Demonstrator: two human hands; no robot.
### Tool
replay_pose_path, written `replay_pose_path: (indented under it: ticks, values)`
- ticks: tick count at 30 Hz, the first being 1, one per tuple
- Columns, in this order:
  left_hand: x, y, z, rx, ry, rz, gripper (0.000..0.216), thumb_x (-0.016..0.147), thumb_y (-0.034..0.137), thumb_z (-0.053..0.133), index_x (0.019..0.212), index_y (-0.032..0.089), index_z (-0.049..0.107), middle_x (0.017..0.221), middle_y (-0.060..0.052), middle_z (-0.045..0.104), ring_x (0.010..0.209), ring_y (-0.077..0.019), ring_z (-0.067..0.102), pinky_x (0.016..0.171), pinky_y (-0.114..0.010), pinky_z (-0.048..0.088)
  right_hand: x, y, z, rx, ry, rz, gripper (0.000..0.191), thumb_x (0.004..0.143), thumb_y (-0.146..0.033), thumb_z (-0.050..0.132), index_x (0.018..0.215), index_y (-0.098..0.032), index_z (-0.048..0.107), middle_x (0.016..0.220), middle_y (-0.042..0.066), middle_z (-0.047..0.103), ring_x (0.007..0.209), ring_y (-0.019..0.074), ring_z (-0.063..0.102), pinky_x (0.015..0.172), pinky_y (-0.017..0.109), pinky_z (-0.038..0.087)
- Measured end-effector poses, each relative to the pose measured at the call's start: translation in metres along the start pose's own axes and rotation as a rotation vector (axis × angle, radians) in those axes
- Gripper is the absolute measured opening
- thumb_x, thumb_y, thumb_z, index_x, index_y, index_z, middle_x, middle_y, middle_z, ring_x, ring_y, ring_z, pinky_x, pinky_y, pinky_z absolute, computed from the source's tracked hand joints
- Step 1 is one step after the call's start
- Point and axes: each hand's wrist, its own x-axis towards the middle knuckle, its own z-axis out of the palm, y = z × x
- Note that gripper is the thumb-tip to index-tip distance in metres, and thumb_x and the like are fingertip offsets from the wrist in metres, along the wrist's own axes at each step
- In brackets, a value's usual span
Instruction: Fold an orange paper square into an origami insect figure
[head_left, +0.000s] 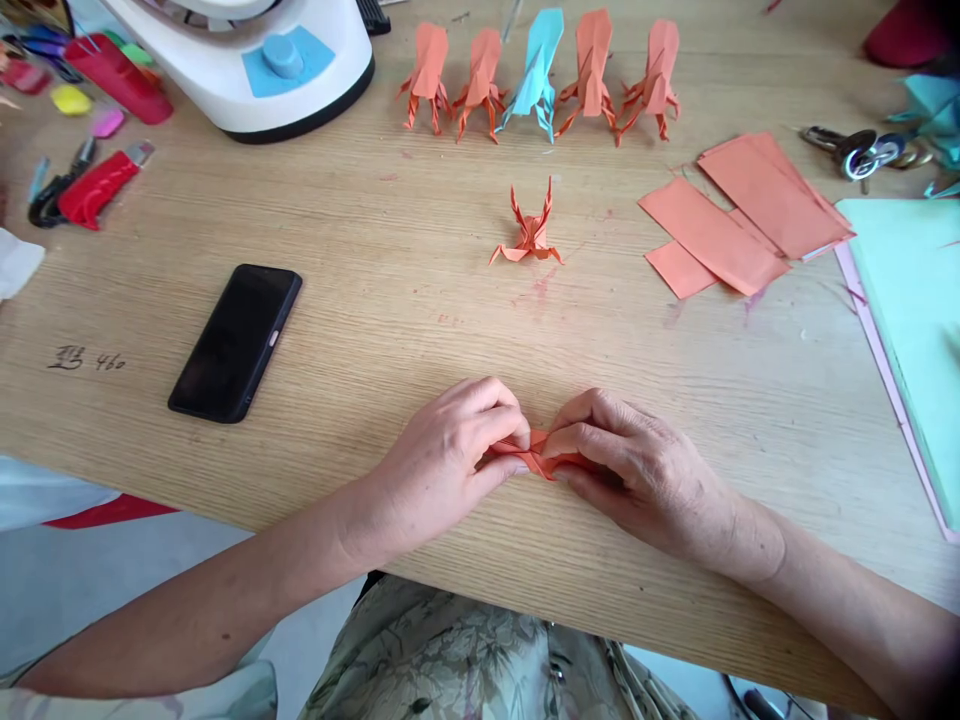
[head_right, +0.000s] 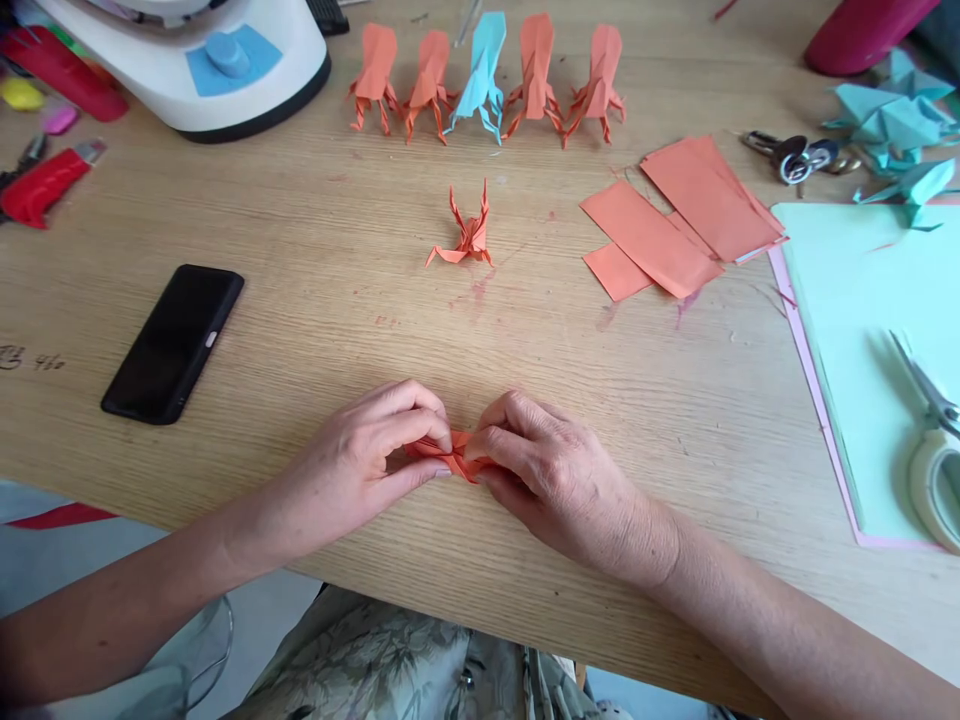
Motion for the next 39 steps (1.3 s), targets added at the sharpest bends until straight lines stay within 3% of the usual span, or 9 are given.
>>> replay_pose_path:
  ticks: [5,12,18,22,28,33,39]
  values:
    - [0.004,-0.001,-0.004,-0.004,-0.025,-0.023,0.016,0.086,0.011,0.074,0.084,0.017,0.059,0.095,0.001,0.058,0.089,-0.0146,0.058,0.077,-0.027,0.044,0.0,0.0,0.001,0.007,0.0,-0.017,0.015,0.099,-0.018,0.055,0.107,-0.021,0.068,0.106,0.008,0.062,0.089,0.0159,0.062,0.076,0.029,0.052]
    - [0.016,-0.002,-0.013,-0.053,-0.156,-0.068,0.02,0.082,0.009,0.076,0.074,0.016,0.06,0.089,0.003,0.056,0.083,-0.0129,0.057,0.073,-0.026,0.042,-0.003,0.0,0.002,-0.02,-0.039,-0.035,0.032,0.101,-0.015,0.051,0.13,-0.025,0.062,0.11,0.009,0.062,0.094,0.0173,0.061,0.076,0.031,0.054]
    - [0.02,-0.006,-0.019,-0.069,-0.217,-0.037,0.018,0.083,0.004,0.07,0.075,0.016,0.059,0.091,0.003,0.055,0.082,-0.0119,0.057,0.073,-0.026,0.042,-0.004,-0.001,0.0,-0.119,-0.029,-0.127,0.036,0.103,-0.015,0.044,0.133,-0.023,0.063,0.104,0.011,0.064,0.092,0.0203,0.06,0.076,0.036,0.054]
    - [0.017,-0.014,-0.025,-0.119,-0.22,-0.04,0.013,0.088,0.007,0.062,0.083,0.018,0.061,0.1,0.002,0.056,0.087,-0.0119,0.058,0.075,-0.026,0.044,-0.003,-0.004,-0.002,-0.146,-0.018,-0.139,0.036,0.104,-0.016,0.041,0.13,-0.022,0.065,0.102,0.01,0.067,0.089,0.0202,0.06,0.076,0.035,0.053]
    - [0.019,-0.014,-0.029,-0.103,-0.251,-0.089,0.014,0.089,0.008,0.062,0.081,0.018,0.058,0.098,0.003,0.055,0.085,-0.0115,0.057,0.075,-0.025,0.042,-0.005,-0.004,-0.003,-0.17,-0.056,-0.137,0.035,0.103,-0.015,0.04,0.128,-0.019,0.065,0.108,0.011,0.066,0.093,0.0212,0.059,0.08,0.035,0.051]
    - [0.021,-0.011,-0.03,-0.033,-0.288,-0.089,0.013,0.091,0.009,0.061,0.084,0.019,0.057,0.1,0.002,0.053,0.091,-0.0135,0.057,0.083,-0.027,0.043,-0.006,-0.003,-0.003,-0.18,-0.065,-0.135,0.036,0.103,-0.016,0.04,0.128,-0.02,0.065,0.106,0.011,0.066,0.094,0.022,0.06,0.08,0.036,0.051]
    - [0.018,-0.014,-0.03,0.08,-0.24,-0.095,0.012,0.09,0.019,0.066,0.083,0.02,0.057,0.1,0.0,0.053,0.095,-0.0177,0.055,0.084,-0.031,0.044,-0.005,-0.003,-0.003,-0.205,-0.095,-0.144,0.036,0.104,-0.017,0.038,0.129,-0.019,0.064,0.111,0.012,0.066,0.091,0.0214,0.058,0.078,0.036,0.049]
